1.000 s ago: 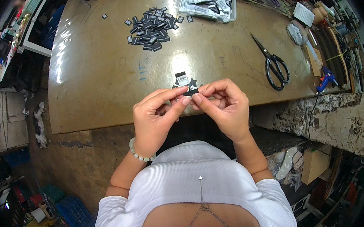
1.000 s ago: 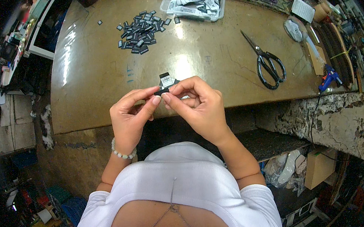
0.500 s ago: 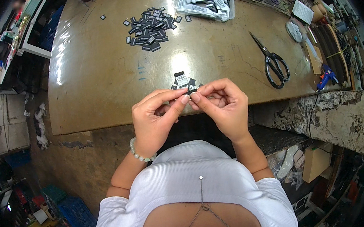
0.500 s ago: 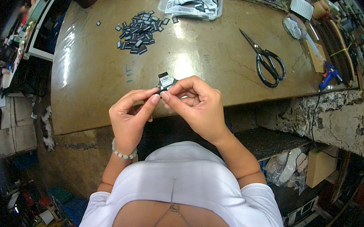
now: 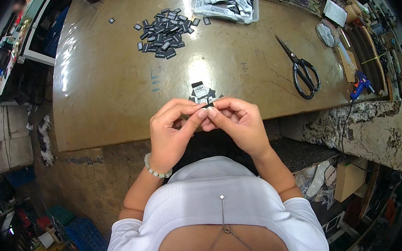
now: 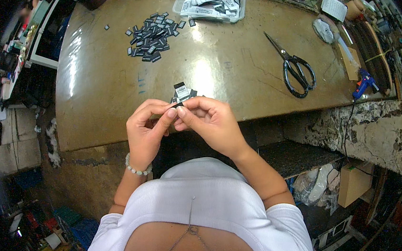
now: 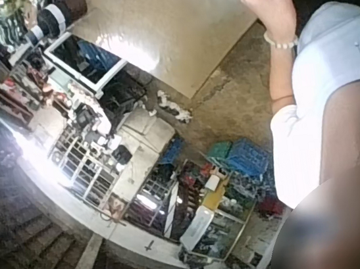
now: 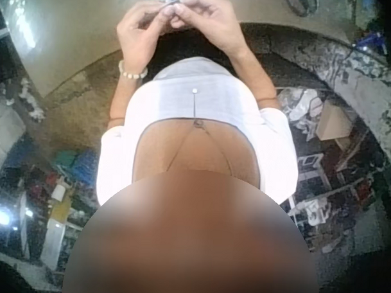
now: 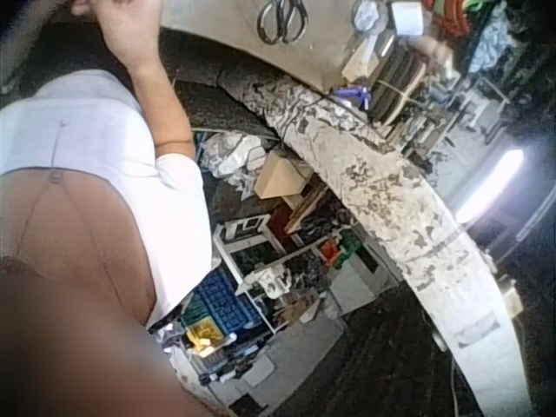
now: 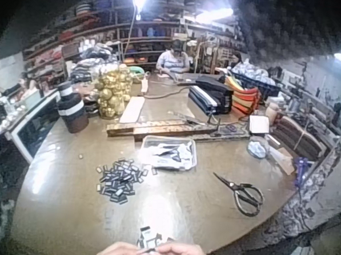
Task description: The person repeatedly picks small rectangular labels from a pile on the table, folds each one in half, and places it back on the table. The person then picks up a stack of black fabric strips and separates them.
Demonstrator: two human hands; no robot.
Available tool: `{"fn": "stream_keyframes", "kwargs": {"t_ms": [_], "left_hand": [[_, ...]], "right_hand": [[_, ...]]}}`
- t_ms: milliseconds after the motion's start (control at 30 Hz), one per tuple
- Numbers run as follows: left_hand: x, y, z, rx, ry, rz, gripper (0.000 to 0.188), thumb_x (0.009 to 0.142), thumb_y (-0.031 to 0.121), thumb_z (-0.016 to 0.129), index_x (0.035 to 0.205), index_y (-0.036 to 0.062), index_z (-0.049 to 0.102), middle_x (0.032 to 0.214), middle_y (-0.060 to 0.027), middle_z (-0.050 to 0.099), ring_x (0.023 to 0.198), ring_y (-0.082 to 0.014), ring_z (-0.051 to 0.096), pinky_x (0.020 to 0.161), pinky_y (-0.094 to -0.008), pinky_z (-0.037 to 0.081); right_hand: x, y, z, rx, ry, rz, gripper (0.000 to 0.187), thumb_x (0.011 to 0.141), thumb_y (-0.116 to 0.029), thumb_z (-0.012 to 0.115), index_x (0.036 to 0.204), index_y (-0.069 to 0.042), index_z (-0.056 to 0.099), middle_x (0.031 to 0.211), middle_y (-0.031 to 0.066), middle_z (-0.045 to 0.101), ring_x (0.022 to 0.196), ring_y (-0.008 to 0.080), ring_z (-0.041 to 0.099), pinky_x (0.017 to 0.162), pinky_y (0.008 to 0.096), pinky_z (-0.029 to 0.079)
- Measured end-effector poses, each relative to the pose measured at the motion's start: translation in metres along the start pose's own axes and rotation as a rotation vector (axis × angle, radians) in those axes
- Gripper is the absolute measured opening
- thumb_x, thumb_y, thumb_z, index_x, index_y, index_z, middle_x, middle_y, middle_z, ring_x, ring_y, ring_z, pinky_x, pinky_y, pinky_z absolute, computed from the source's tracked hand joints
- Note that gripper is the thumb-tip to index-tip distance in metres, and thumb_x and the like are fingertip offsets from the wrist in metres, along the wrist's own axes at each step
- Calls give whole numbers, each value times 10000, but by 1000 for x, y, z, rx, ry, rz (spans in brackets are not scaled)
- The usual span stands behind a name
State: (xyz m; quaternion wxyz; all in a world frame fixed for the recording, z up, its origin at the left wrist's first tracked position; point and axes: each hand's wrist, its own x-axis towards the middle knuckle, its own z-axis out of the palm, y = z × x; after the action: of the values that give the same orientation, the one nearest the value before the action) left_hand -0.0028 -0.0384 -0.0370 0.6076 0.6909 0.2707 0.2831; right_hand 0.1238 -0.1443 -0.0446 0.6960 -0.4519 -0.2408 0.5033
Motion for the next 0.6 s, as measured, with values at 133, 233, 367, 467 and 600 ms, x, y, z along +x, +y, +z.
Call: {"fn": "stream_keyframes", "kwargs": {"t_ms": [133,233,367,467,600], "left_hand": [[0,0,-4,47,-4,-53,152,810,64,720,941,-11,693,908,-67,645,680,-41,555,512,-155,434],[-1,0,-2,77,-38,-37,113,816,68,710,904,-1,692,880,-46,643,719,-64,570,567,-168,431],[19,-8,-10,298,31,196,65,781,49,710,834,11,706,767,-78,655,663,-137,592,581,-259,458],[59,-19,-25,453,159,251,91,788,84,705,842,11,705,745,-92,658,647,-161,594,590,-274,453],[106,-30,-32,690,334,272,233,833,169,681,1029,43,672,944,-122,606,985,-250,562,776,-345,455]], "right_hand": [[-3,12,2,-23,86,30,178,918,-82,595,1007,73,597,930,103,642,812,130,647,731,241,550],[-3,15,0,-139,44,-21,182,919,-93,595,1013,64,603,933,98,637,807,125,644,709,234,543],[15,7,-9,-468,15,-78,172,911,-93,601,1008,45,629,926,89,632,730,107,626,657,223,522],[47,6,-18,-901,91,-301,236,866,-113,637,1054,29,635,949,102,604,731,132,610,622,264,490],[67,14,-25,-1101,10,-367,182,831,-96,658,976,12,644,909,109,575,717,188,595,656,296,482]]}}
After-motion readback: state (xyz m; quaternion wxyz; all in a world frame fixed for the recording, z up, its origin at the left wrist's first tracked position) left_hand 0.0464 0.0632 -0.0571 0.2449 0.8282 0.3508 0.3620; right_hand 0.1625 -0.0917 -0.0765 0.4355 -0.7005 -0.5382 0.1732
